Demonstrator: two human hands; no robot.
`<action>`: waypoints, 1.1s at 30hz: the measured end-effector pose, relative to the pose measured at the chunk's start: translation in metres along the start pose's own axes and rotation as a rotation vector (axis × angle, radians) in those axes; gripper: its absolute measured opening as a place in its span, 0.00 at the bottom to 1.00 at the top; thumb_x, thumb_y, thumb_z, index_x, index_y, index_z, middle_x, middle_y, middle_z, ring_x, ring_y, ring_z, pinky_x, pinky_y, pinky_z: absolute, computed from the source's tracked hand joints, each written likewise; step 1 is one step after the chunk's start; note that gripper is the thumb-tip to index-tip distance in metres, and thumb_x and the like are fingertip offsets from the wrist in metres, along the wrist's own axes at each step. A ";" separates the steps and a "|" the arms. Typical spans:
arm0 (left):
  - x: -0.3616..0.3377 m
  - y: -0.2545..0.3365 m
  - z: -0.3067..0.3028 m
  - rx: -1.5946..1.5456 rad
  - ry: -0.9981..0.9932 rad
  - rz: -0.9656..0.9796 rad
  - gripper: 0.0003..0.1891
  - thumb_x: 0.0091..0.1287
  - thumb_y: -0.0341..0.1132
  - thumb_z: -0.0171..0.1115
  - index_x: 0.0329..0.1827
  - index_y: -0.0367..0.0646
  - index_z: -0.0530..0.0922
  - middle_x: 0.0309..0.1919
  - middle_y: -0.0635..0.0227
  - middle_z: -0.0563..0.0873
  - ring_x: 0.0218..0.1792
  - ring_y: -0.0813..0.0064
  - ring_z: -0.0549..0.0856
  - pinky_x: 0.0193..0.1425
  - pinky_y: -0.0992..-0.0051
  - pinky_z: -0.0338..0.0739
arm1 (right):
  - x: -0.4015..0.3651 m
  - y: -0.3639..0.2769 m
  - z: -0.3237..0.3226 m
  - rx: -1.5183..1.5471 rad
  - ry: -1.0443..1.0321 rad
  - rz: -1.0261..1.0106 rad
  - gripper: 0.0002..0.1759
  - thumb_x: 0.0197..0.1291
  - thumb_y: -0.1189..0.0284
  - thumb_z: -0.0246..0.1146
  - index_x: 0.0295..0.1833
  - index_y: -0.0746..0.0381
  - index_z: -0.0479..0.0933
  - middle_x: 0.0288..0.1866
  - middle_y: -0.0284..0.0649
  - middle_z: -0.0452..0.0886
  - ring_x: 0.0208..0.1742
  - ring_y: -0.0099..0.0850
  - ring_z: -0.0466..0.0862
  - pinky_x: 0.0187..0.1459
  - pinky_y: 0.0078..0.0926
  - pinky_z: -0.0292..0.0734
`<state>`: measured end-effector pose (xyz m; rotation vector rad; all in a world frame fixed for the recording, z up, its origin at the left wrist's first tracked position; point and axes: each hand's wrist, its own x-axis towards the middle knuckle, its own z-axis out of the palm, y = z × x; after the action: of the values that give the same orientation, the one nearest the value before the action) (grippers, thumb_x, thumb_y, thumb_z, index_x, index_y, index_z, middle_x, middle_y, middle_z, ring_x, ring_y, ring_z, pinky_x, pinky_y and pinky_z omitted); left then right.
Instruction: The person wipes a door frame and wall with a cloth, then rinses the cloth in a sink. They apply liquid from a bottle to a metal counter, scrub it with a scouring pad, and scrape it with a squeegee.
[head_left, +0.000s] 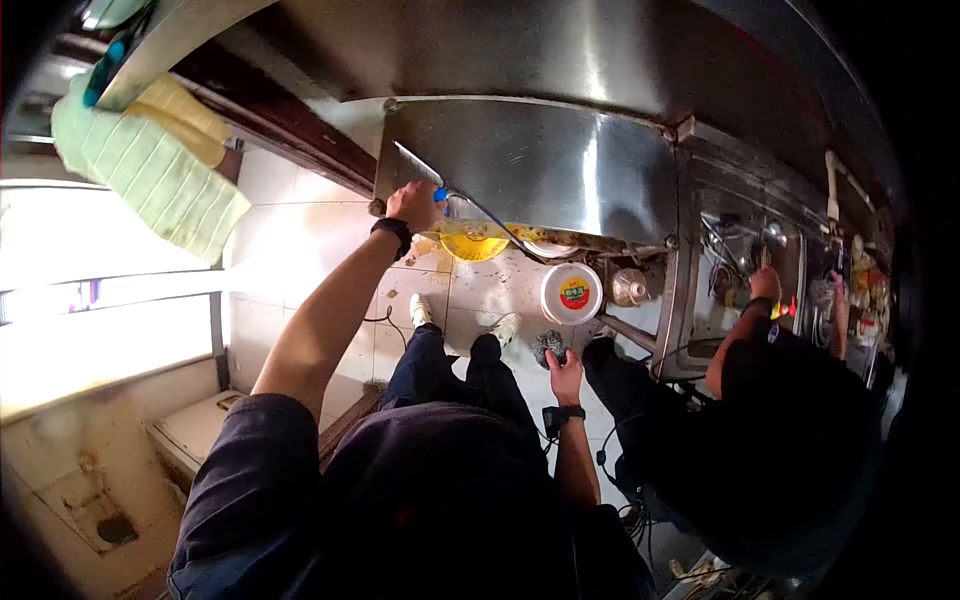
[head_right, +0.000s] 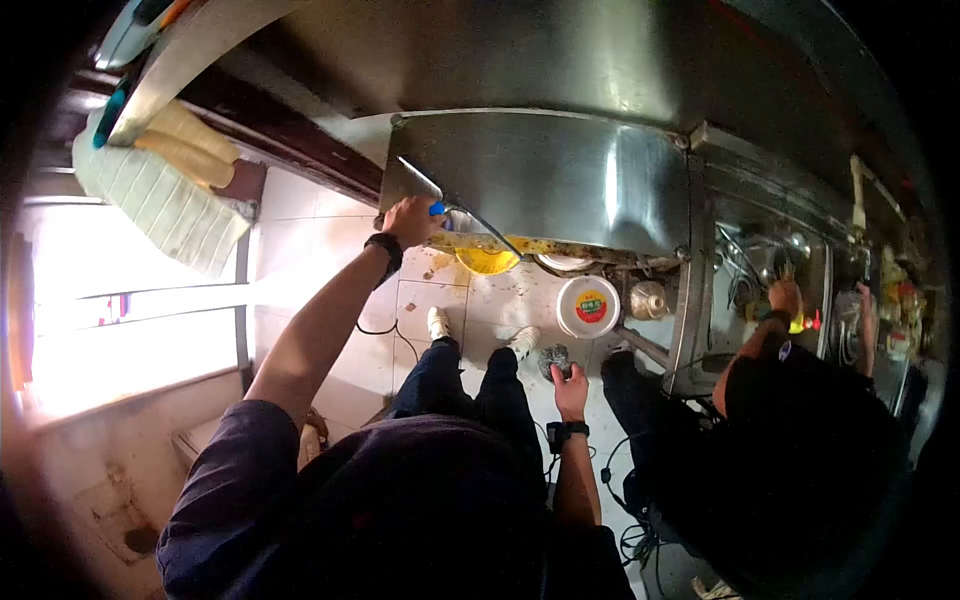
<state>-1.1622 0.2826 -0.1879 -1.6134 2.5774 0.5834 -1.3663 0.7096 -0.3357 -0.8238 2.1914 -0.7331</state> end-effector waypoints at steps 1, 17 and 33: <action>-0.007 -0.003 0.001 -0.009 0.061 -0.030 0.19 0.64 0.52 0.64 0.46 0.46 0.86 0.43 0.53 0.89 0.46 0.50 0.88 0.52 0.53 0.82 | 0.007 0.001 0.004 -0.005 -0.009 -0.016 0.27 0.61 0.54 0.69 0.43 0.72 0.77 0.43 0.60 0.82 0.46 0.57 0.82 0.47 0.48 0.76; -0.090 0.069 0.021 -0.081 -0.051 -0.358 0.12 0.63 0.35 0.57 0.43 0.39 0.85 0.40 0.50 0.90 0.44 0.51 0.90 0.48 0.56 0.84 | 0.028 -0.045 -0.005 -0.174 -0.125 -0.077 0.32 0.62 0.51 0.66 0.53 0.72 0.78 0.51 0.62 0.82 0.54 0.59 0.82 0.56 0.49 0.76; -0.131 0.024 0.000 0.069 0.039 -0.024 0.21 0.71 0.46 0.57 0.63 0.49 0.79 0.29 0.51 0.87 0.30 0.51 0.88 0.33 0.53 0.82 | 0.021 -0.042 -0.004 -0.195 0.049 -0.081 0.27 0.63 0.54 0.67 0.46 0.71 0.77 0.42 0.59 0.83 0.47 0.59 0.83 0.48 0.47 0.77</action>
<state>-1.1240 0.4040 -0.1498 -1.6472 2.5710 0.4601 -1.3668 0.6686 -0.3126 -1.0064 2.3107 -0.5896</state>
